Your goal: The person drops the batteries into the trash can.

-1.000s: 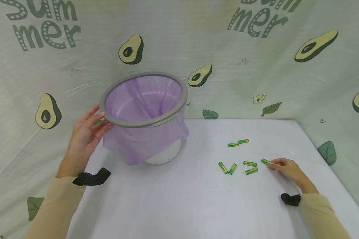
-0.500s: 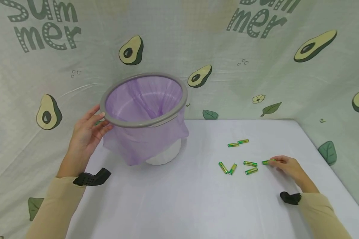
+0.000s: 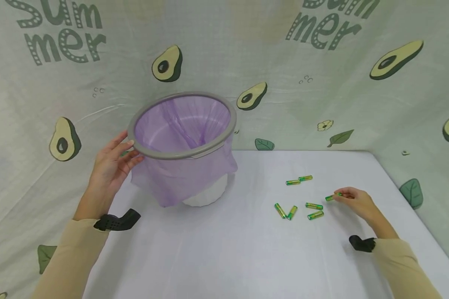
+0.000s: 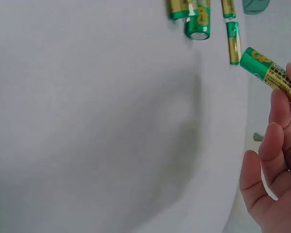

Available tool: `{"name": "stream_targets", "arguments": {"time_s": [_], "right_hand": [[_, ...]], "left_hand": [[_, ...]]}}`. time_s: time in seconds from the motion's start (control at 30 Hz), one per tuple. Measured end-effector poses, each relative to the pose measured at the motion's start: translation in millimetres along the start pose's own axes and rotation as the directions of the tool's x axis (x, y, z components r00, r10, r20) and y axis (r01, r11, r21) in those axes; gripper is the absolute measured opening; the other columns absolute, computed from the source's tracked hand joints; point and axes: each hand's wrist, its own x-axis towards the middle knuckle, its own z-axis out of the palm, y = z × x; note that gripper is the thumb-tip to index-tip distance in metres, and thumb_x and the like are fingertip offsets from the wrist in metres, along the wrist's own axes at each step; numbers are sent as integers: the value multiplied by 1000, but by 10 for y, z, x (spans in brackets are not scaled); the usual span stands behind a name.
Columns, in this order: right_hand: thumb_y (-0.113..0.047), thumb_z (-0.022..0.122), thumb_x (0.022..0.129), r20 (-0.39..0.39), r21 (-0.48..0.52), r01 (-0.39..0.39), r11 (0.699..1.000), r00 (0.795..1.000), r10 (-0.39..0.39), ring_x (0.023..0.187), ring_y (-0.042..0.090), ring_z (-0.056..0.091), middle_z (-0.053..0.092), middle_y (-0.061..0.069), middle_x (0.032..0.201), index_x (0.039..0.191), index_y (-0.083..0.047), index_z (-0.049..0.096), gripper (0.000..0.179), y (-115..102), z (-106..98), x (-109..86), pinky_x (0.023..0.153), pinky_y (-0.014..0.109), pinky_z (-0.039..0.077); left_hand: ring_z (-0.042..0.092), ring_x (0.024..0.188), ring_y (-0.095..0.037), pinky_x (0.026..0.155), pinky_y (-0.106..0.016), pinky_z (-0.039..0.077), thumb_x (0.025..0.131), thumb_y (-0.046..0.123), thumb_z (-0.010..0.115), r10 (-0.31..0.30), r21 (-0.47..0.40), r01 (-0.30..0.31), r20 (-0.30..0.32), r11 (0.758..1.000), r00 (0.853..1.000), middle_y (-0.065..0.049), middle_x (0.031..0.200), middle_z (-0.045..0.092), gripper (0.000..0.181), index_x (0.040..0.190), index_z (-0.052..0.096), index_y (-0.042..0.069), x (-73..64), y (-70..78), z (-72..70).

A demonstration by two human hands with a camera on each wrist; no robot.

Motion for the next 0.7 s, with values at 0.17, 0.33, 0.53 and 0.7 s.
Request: {"name": "stream_targets", "arguments": {"time_s": [0.17, 0.33, 0.53, 0.7], "right_hand": [[-33, 58, 92, -58, -36, 113, 993, 992, -115, 76, 1, 46, 62, 12, 95, 110, 3, 60, 40, -280, -35, 16, 60, 21, 43], [-29, 57, 92, -93, -47, 199, 979, 975, -203, 76, 1, 46, 62, 13, 94, 109, 1, 60, 34, -633, -75, 21, 59, 21, 43], [-26, 59, 92, -116, -23, 291, 956, 949, -292, 77, 3, 48, 60, 10, 94, 107, -4, 61, 27, -1061, -96, 15, 62, 18, 42], [-23, 61, 90, -132, -5, 373, 928, 920, -370, 79, 3, 48, 62, 7, 92, 105, -6, 62, 23, -1434, -102, -3, 66, 16, 41]], "left_hand": [[62, 73, -18, 64, -29, 58, 88, -2, 59, 1, 8, -1, -2, 1000, 1000, -5, 119, 40, 66, 145, 29, 11, -3, 0, -1], [62, 71, -19, 64, -29, 58, 88, -4, 58, 8, -1, -8, 5, 1000, 1000, -5, 114, 45, 66, 145, 29, 10, -5, -2, -2], [62, 71, -19, 65, -29, 58, 88, -2, 59, 15, 11, -15, 10, 1000, 1000, -6, 114, 46, 64, 144, 30, 9, -5, -10, 8], [62, 72, -18, 66, -29, 58, 88, -1, 59, 16, 27, -16, 11, 1000, 1000, -6, 116, 45, 64, 144, 31, 10, -7, -14, 7]]}}
